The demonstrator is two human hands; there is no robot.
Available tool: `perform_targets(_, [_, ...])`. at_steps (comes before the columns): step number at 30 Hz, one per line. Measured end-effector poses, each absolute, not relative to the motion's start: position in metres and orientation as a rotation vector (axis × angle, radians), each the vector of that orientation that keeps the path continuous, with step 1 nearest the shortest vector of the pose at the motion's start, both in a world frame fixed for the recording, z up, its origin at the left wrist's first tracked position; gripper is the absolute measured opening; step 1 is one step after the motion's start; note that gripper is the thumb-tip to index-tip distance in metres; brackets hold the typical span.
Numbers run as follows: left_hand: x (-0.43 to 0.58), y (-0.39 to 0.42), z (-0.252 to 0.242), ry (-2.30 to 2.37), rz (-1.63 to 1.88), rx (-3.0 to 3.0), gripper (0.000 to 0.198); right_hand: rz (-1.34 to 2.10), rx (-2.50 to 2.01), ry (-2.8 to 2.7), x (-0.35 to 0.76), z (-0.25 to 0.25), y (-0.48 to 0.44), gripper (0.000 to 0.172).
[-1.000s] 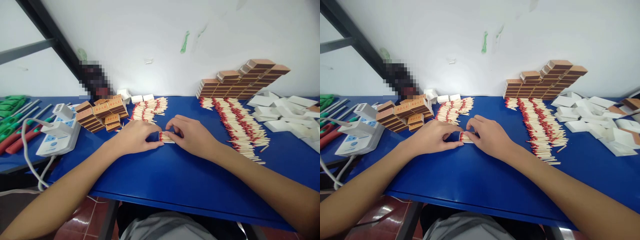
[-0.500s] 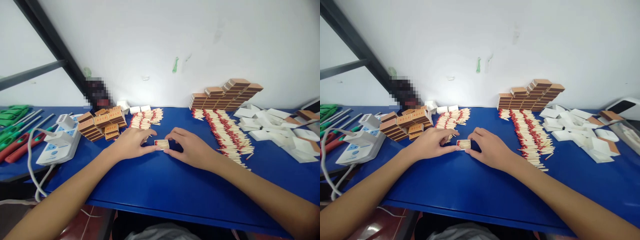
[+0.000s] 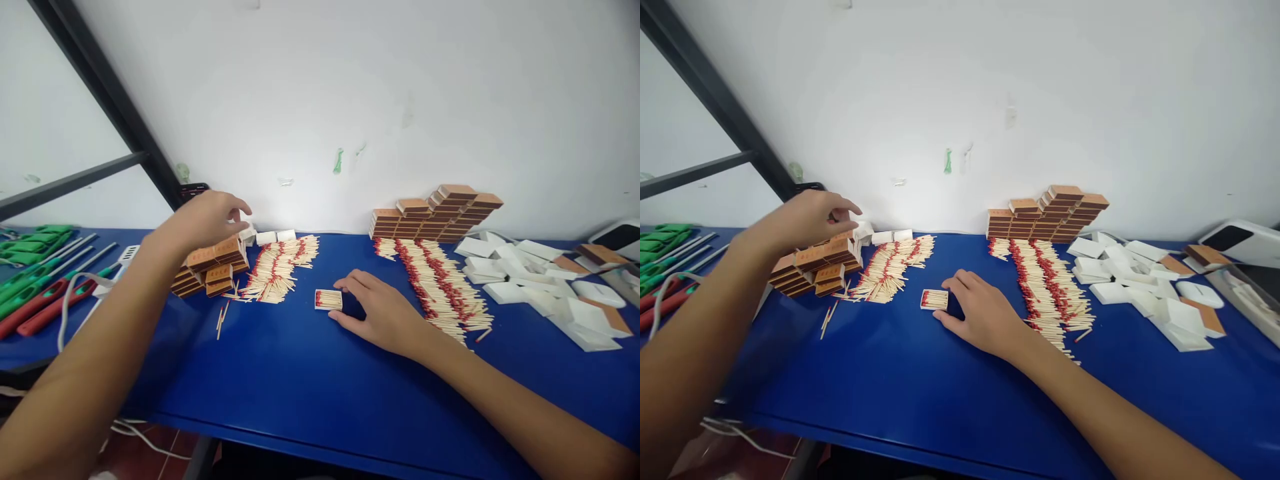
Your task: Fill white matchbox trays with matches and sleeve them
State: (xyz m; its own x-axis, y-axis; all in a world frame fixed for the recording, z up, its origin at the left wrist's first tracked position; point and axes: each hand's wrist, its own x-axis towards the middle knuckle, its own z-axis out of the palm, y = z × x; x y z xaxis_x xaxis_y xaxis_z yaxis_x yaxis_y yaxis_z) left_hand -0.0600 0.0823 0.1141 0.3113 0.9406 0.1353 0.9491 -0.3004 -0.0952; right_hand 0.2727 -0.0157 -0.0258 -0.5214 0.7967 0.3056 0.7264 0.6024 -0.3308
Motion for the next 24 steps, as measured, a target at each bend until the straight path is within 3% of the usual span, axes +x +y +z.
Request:
perform_targets(12, [-0.062, 0.119, 0.122, -1.860, 0.117, -2.482, 0.036, 0.234, -1.220, -2.398, 0.269, -0.025, -0.017, 0.029])
perform_targets(18, [0.001, 0.123, 0.115, -1.466, -0.284, -2.751, 0.028, 0.262, -1.242, -2.384, 0.268, -0.023, -0.016, 0.028])
perform_targets(24, [0.118, 0.133, 0.105, -1.110, -0.495, -2.894, 0.034, 0.257, -1.256, -2.378, 0.266, -0.022, -0.016, 0.025])
